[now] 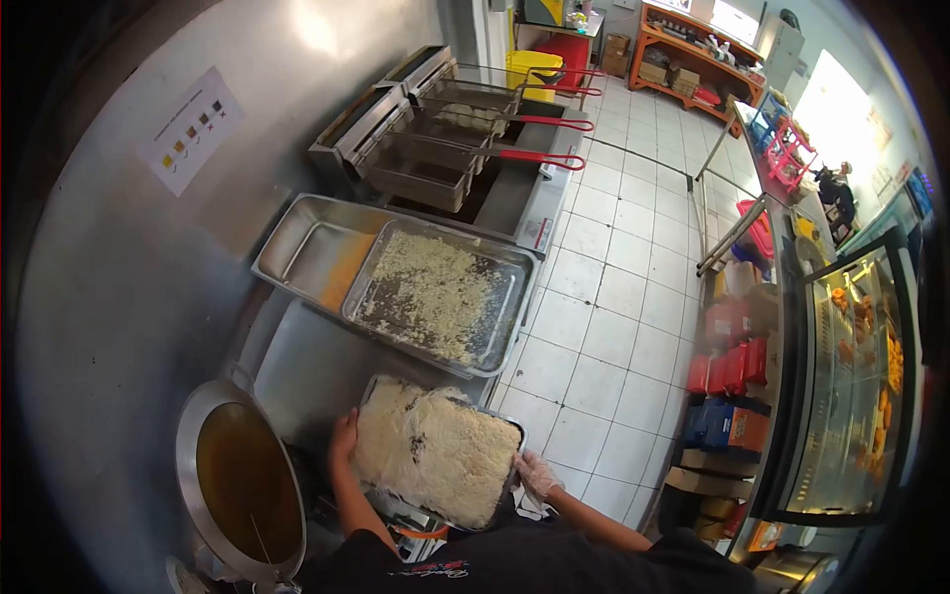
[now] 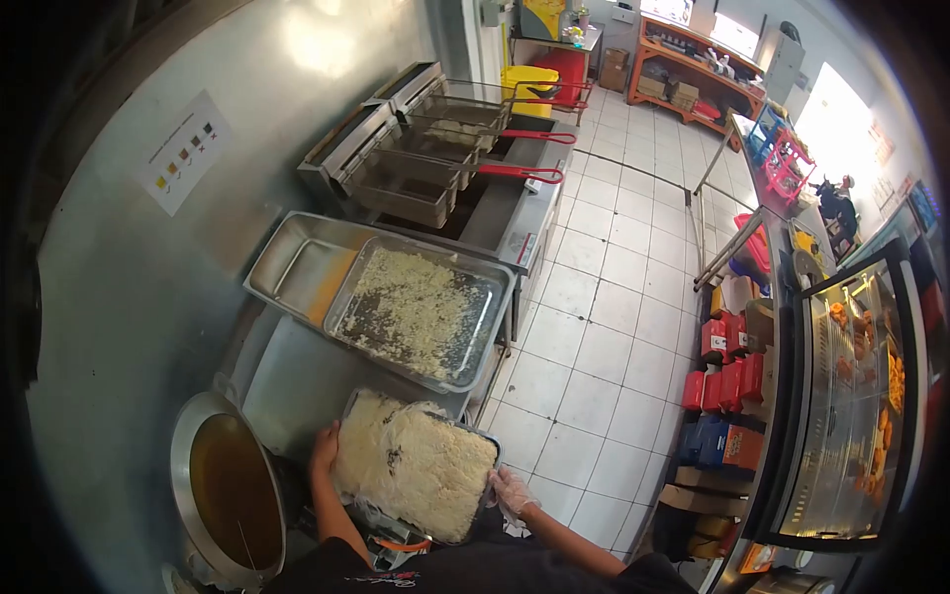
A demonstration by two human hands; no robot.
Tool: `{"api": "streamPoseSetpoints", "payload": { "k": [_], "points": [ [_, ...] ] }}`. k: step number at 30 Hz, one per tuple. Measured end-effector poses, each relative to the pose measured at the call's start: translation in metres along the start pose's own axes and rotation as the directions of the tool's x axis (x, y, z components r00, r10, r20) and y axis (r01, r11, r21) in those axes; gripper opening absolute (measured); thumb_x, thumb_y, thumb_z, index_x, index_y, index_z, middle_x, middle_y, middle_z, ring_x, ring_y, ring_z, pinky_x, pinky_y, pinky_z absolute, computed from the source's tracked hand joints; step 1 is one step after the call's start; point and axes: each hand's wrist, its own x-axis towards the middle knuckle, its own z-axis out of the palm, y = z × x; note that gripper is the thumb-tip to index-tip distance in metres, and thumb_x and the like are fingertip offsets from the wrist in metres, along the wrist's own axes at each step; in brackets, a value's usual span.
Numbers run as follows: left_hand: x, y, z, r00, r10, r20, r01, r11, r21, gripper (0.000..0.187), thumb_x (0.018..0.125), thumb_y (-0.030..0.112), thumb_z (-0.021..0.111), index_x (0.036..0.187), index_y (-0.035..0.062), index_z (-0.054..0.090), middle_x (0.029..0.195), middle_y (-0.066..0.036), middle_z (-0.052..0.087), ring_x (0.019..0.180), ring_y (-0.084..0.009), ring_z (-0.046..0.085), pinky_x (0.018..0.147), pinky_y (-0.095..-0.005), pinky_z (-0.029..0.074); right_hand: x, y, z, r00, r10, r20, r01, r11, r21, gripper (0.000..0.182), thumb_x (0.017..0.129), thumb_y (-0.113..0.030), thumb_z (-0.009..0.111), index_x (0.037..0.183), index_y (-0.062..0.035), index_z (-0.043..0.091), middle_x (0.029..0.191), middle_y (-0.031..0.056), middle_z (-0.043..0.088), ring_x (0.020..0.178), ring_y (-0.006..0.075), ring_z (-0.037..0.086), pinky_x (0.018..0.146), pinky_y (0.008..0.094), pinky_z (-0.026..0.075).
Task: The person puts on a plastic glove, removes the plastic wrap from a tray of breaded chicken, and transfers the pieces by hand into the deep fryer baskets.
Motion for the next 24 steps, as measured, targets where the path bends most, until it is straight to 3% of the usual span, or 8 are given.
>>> {"api": "streamPoseSetpoints", "payload": {
  "k": [4,12,14,16,19,20,21,24],
  "points": [
    [-0.069,0.003,0.038,0.990,-0.011,-0.137,0.029,0.991,0.129,0.060,0.097,0.049,0.037,0.096,-0.0059,0.061,0.082,-0.016,0.064,0.075,-0.0197,0.055,0.077,-0.0362,0.043,-0.001,-0.011,-0.045,0.990,0.052,-0.132,-0.023,0.977,0.213,0.026,0.097,-0.033,0.048,0.100,-0.0076,0.050,0.077,-0.0026,0.053,0.060,0.0081,0.049,0.053,0.0253,0.043],
    [-0.207,0.086,0.202,0.974,-0.196,-0.117,0.163,0.956,-0.245,0.052,0.099,0.040,0.037,0.100,-0.0057,0.062,0.088,-0.010,0.065,0.079,-0.0185,0.056,0.077,-0.0353,0.043,-0.037,-0.108,-0.210,0.948,-0.061,-0.313,0.024,0.993,-0.119,0.036,0.096,-0.036,0.049,0.099,-0.0024,0.062,0.077,-0.0053,0.056,0.069,0.0043,0.047,0.061,0.0214,0.041],
    [-0.216,0.098,0.259,0.962,-0.231,-0.146,0.182,0.940,-0.289,0.052,0.099,0.039,0.037,0.103,-0.0061,0.061,0.095,-0.012,0.065,0.088,-0.0191,0.056,0.081,-0.0354,0.043,-0.062,-0.124,-0.269,0.948,-0.015,-0.318,-0.117,0.913,-0.392,0.037,0.097,-0.033,0.041,0.100,-0.0031,0.062,0.079,0.0021,0.060,0.071,0.0142,0.054,0.065,0.0291,0.045],
    [-0.217,0.128,0.307,0.985,-0.149,-0.082,0.107,0.919,-0.379,0.053,0.099,0.039,0.036,0.112,-0.0075,0.057,0.105,-0.015,0.063,0.098,-0.0224,0.057,0.088,-0.0348,0.041,-0.050,-0.113,-0.336,0.773,-0.623,-0.122,0.252,0.476,-0.843,0.037,0.096,-0.030,0.036,0.098,-0.0028,0.061,0.088,0.0149,0.063,0.084,0.0312,0.058,0.075,0.0411,0.045],
    [-0.223,0.210,0.330,0.994,-0.036,-0.099,0.016,0.981,-0.194,0.055,0.099,0.042,0.035,0.093,-0.0051,0.062,0.086,-0.013,0.063,0.082,-0.0220,0.057,0.077,-0.0368,0.044,-0.093,-0.214,-0.381,0.860,-0.424,-0.283,0.091,0.673,-0.734,0.050,0.095,-0.042,0.037,0.095,0.0019,0.060,0.098,0.0300,0.058,0.092,0.0466,0.053,0.081,0.0494,0.041],
    [-0.227,0.241,0.321,0.992,0.064,-0.110,-0.082,0.982,-0.170,0.055,0.099,0.043,0.036,0.078,-0.0024,0.058,0.066,-0.004,0.054,0.061,-0.0163,0.049,0.059,-0.0354,0.040,-0.104,-0.236,-0.397,0.771,-0.609,-0.188,0.213,0.524,-0.825,0.048,0.094,-0.042,0.040,0.096,0.0012,0.061,0.089,0.0233,0.063,0.083,0.0382,0.058,0.076,0.0440,0.044],
    [-0.256,0.310,0.305,0.975,0.164,-0.146,-0.194,0.956,-0.221,0.052,0.099,0.042,0.036,0.070,0.0023,0.055,0.058,0.003,0.044,0.050,-0.0121,0.038,0.048,-0.0338,0.031,-0.138,-0.279,-0.390,0.817,-0.487,-0.309,0.166,0.712,-0.682,0.046,0.094,-0.041,0.043,0.098,0.0013,0.061,0.088,0.0176,0.064,0.082,0.0296,0.057,0.075,0.0394,0.044],
    [-0.345,0.398,0.243,0.972,0.233,-0.031,-0.217,0.840,-0.498,0.059,0.098,0.050,0.033,0.100,-0.0006,0.065,0.090,-0.009,0.068,0.078,-0.0182,0.064,0.076,-0.0309,0.052,-0.185,-0.369,-0.385,0.800,-0.490,-0.347,0.320,0.837,-0.443,0.042,0.095,-0.037,0.047,0.102,0.0023,0.061,0.086,0.0082,0.063,0.081,0.0156,0.055,0.074,0.0313,0.044]
  ]
}}
